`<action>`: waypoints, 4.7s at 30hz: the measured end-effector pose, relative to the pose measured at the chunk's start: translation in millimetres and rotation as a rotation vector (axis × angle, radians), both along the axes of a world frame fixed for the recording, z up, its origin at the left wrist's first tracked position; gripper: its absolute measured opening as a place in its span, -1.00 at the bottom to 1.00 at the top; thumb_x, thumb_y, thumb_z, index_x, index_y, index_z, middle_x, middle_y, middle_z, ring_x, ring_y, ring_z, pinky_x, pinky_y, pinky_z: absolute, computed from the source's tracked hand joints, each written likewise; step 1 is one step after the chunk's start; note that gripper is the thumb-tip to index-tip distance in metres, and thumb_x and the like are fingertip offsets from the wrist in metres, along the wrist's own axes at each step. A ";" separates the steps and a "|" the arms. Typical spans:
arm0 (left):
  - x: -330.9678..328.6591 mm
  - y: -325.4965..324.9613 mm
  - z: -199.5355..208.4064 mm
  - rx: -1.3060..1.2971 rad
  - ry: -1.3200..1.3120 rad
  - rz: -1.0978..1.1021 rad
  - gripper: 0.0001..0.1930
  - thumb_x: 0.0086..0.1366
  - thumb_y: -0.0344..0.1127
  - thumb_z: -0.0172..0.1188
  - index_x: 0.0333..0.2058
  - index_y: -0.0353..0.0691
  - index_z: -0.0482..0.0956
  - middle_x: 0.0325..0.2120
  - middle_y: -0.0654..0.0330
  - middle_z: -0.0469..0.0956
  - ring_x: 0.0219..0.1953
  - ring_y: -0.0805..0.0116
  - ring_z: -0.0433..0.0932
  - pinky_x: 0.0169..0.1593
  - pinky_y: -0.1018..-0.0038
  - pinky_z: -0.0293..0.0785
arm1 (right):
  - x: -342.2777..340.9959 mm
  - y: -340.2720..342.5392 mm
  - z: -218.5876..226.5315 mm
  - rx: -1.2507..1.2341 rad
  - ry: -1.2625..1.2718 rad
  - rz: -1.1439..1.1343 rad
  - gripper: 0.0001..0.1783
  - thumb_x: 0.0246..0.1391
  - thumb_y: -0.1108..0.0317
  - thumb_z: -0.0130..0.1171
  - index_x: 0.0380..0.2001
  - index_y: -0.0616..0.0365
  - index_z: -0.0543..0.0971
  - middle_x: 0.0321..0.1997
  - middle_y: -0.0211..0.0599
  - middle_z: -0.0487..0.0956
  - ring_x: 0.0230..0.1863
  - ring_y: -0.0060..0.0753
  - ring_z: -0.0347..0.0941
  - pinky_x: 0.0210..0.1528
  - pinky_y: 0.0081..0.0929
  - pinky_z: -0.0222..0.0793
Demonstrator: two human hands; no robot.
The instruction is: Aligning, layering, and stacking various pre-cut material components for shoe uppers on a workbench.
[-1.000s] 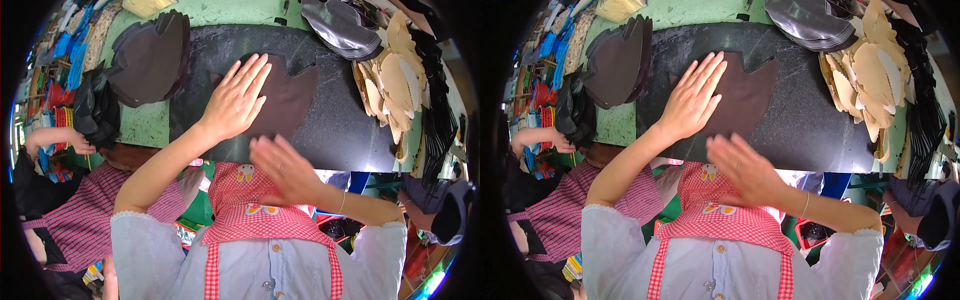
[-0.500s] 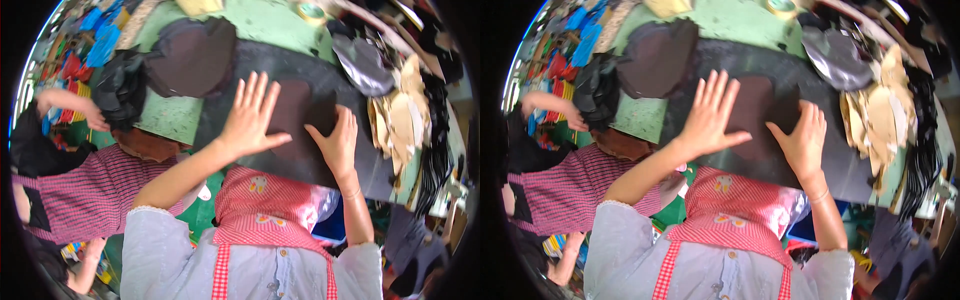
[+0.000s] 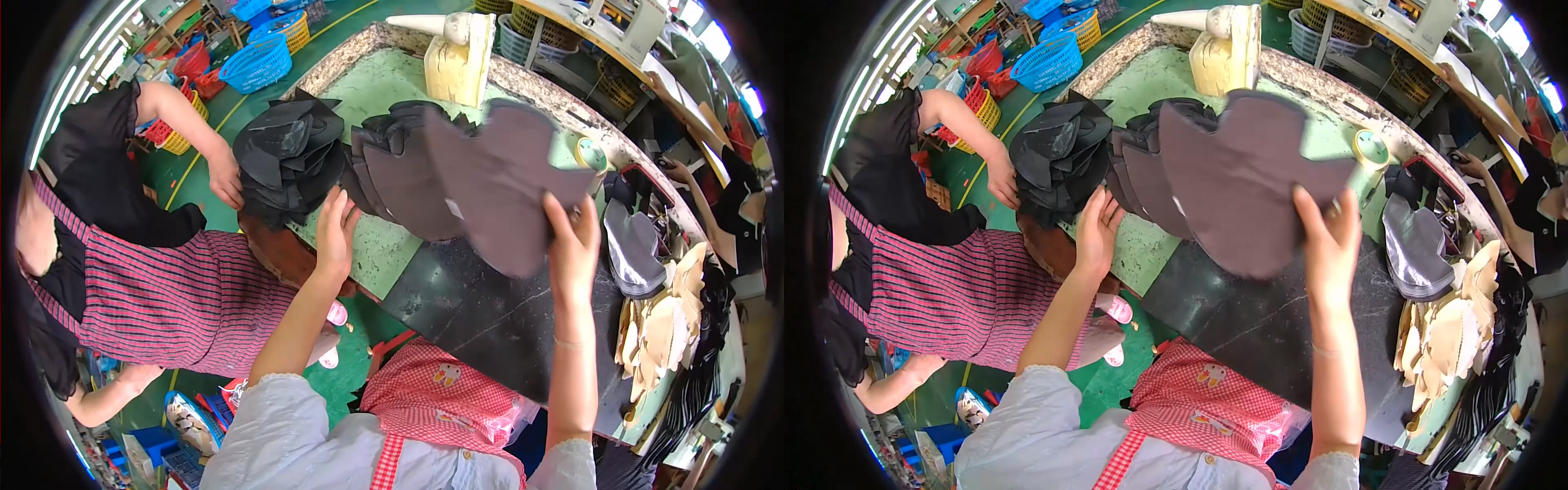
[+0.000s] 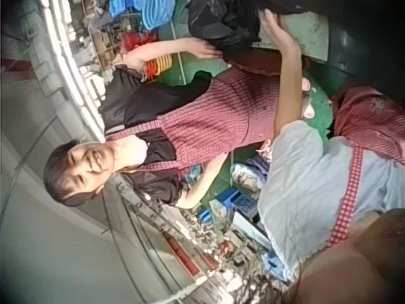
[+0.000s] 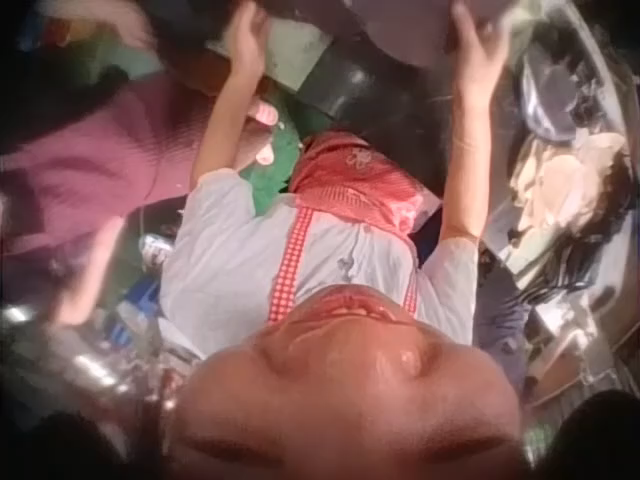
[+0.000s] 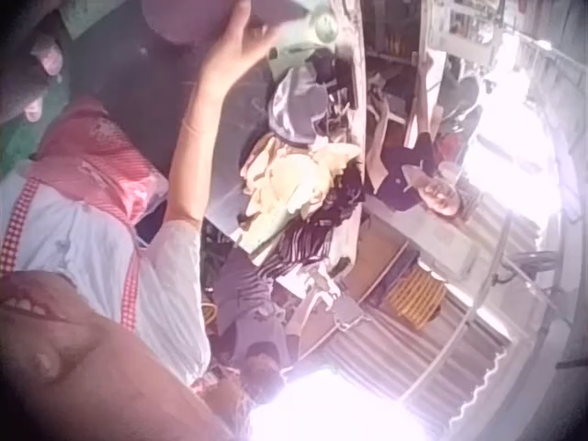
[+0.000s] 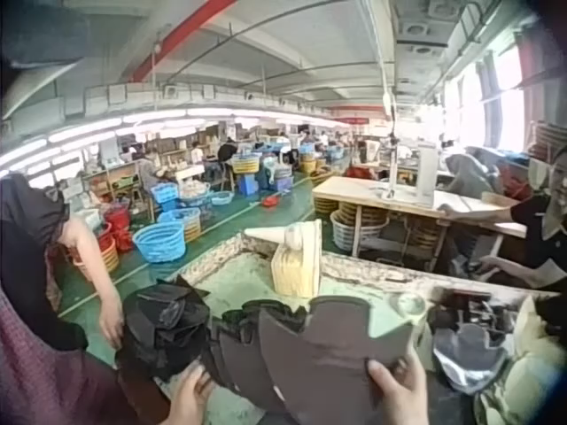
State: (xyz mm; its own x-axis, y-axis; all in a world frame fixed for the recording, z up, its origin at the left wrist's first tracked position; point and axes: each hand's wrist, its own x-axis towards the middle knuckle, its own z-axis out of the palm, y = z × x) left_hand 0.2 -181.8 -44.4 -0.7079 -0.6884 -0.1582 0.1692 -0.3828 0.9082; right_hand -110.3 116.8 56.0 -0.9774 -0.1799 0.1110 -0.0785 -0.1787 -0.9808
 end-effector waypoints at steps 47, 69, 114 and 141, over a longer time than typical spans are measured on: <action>-74.8 109.5 23.3 -0.630 0.567 -0.904 0.08 0.04 -0.43 0.47 0.44 -0.23 -0.08 0.41 0.06 0.09 0.38 0.13 0.21 0.40 0.31 0.11 | 60.7 99.0 22.5 -0.022 0.228 -0.098 0.10 -0.36 0.31 0.66 0.30 0.26 0.30 0.30 -0.11 0.35 0.29 -0.23 0.33 0.34 -0.25 0.25; -42.6 171.3 163.9 -1.919 -0.125 -0.585 0.19 -0.10 0.25 0.48 0.35 -0.39 0.14 0.34 -0.20 0.18 0.47 -0.15 -0.01 0.44 -0.16 -0.18 | 21.7 86.5 -20.0 0.413 0.435 0.043 0.29 -0.40 0.16 0.67 0.42 0.15 0.15 0.28 -0.03 0.38 0.33 0.02 0.26 0.40 -0.12 0.10; -129.9 498.4 67.2 -2.011 0.963 -1.288 -0.15 0.06 -0.47 0.29 0.36 0.16 0.26 0.27 0.07 0.37 0.20 0.00 0.48 0.17 0.18 0.52 | 202.6 444.4 -43.3 0.820 -0.279 -0.654 -0.80 0.19 0.39 0.15 -0.18 0.16 0.68 -0.36 -0.21 0.65 -0.36 -0.41 0.56 -0.23 -0.44 0.46; -96.6 460.3 83.9 -1.773 0.780 -1.379 -0.28 0.22 -0.11 0.27 0.34 -0.05 0.26 0.30 -0.12 0.23 0.34 -0.17 0.22 0.37 -0.07 0.16 | 187.6 401.8 -27.3 -0.399 -0.220 -0.449 -0.91 0.25 0.43 0.02 -0.38 0.11 0.39 -0.24 -0.18 0.61 -0.13 -0.28 0.61 0.03 -0.30 0.52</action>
State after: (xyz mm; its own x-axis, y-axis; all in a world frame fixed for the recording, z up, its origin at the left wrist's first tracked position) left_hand -96.4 278.4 39.5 -0.3068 0.9219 0.2365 0.9300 0.2376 0.2805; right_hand 77.3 518.6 28.7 -0.9555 0.2663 -0.1266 -0.0354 -0.5298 -0.8474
